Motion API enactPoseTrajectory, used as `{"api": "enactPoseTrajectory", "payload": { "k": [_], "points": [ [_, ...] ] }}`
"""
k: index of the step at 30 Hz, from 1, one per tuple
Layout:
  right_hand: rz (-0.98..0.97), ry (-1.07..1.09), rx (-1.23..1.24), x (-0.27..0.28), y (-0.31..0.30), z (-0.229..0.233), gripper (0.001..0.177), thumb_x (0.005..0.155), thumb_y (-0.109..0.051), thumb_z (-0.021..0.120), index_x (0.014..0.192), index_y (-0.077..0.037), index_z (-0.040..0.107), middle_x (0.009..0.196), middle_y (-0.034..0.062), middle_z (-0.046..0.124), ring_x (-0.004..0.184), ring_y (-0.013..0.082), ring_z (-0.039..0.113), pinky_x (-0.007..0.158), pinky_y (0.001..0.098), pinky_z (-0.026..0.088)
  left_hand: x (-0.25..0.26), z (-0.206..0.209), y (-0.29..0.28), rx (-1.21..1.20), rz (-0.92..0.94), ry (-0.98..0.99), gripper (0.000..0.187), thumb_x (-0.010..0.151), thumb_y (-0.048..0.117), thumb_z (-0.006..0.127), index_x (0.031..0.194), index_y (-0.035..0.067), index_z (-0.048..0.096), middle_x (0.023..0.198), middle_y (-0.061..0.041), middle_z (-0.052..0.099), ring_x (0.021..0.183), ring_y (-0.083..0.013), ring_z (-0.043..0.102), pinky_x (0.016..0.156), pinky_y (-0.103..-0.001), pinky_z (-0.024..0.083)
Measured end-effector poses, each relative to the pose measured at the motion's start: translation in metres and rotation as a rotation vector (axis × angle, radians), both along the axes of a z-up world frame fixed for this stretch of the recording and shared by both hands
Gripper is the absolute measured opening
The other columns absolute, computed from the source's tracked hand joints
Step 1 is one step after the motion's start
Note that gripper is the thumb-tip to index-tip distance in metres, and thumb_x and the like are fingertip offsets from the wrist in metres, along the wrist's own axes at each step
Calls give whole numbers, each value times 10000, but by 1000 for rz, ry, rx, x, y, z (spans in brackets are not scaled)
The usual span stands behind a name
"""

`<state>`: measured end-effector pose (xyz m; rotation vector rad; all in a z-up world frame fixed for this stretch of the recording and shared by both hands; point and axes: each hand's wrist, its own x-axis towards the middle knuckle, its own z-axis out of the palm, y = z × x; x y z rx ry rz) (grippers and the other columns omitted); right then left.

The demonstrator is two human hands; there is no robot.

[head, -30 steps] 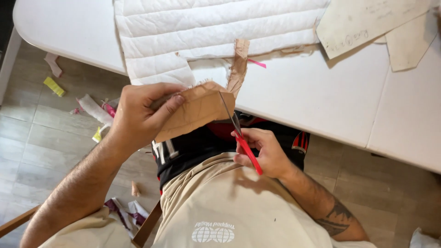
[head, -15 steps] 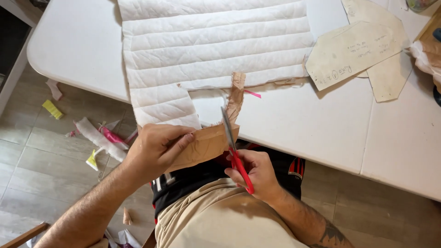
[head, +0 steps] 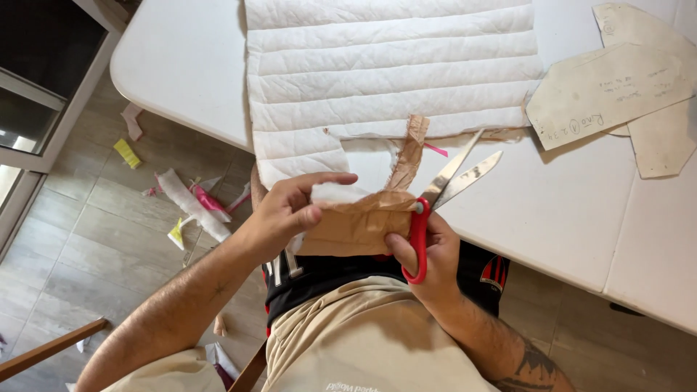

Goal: Cutting out patterns from quilted fabric using scissors on a workshop table.

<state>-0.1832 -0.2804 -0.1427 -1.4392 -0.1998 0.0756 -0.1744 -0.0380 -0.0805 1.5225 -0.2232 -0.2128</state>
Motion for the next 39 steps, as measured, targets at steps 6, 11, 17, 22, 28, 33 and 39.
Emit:
{"api": "enactPoseTrajectory", "payload": {
  "k": [6, 11, 17, 22, 28, 33, 39],
  "points": [
    [23, 27, -58, -2, 4, 0, 250, 880, -135, 802, 1032, -1, 656, 784, 143, 722, 710, 191, 738, 731, 342, 629, -8, -9, -2, -54, 243, 26, 210, 873, 115, 813, 1054, 24, 757, 810, -43, 740, 800, -96, 619, 757, -287, 585],
    [219, 18, -66, 25, -51, 4, 481, 777, -128, 867, 1172, 55, 664, 780, 163, 735, 697, 200, 747, 714, 335, 618, -7, -1, 18, 56, 302, 37, 128, 869, 168, 817, 955, 83, 774, 699, -37, 727, 693, -79, 622, 685, -254, 566],
    [402, -101, -434, 38, -84, 51, 383, 713, -150, 892, 1044, -29, 742, 702, 74, 747, 618, 159, 735, 694, 316, 603, -8, -13, 31, 139, 295, 65, 144, 885, 194, 818, 823, 97, 732, 618, 10, 623, 652, -63, 533, 610, -224, 495],
    [544, -151, -675, 37, -93, 64, 495, 676, -223, 907, 1111, -51, 744, 690, 79, 749, 574, 180, 697, 560, 310, 566, -10, -2, 31, 190, 306, 41, 207, 886, 178, 817, 733, 116, 691, 529, 29, 517, 598, -45, 447, 558, -195, 424],
    [591, -252, -863, 34, -83, 79, 496, 706, -195, 894, 1103, 47, 723, 730, 185, 727, 590, 316, 708, 573, 363, 578, -11, 4, 18, 243, 275, 6, 310, 916, 198, 818, 688, 101, 631, 472, 8, 455, 543, -59, 400, 531, -198, 376],
    [539, -479, -1024, 35, -79, 77, 434, 753, -217, 873, 1097, -5, 715, 686, 85, 680, 608, 245, 695, 577, 331, 563, -12, 10, 10, 323, 256, -61, 422, 930, 221, 808, 634, 137, 519, 439, 15, 359, 534, -47, 325, 510, -193, 275],
    [496, -621, -1064, 36, -85, 69, 359, 777, -159, 849, 1072, -4, 714, 660, 81, 655, 589, 235, 679, 558, 295, 555, -13, 6, 9, 312, 248, -76, 423, 933, 223, 800, 635, 134, 514, 443, 29, 349, 540, -42, 321, 514, -191, 271]
  ]
}}
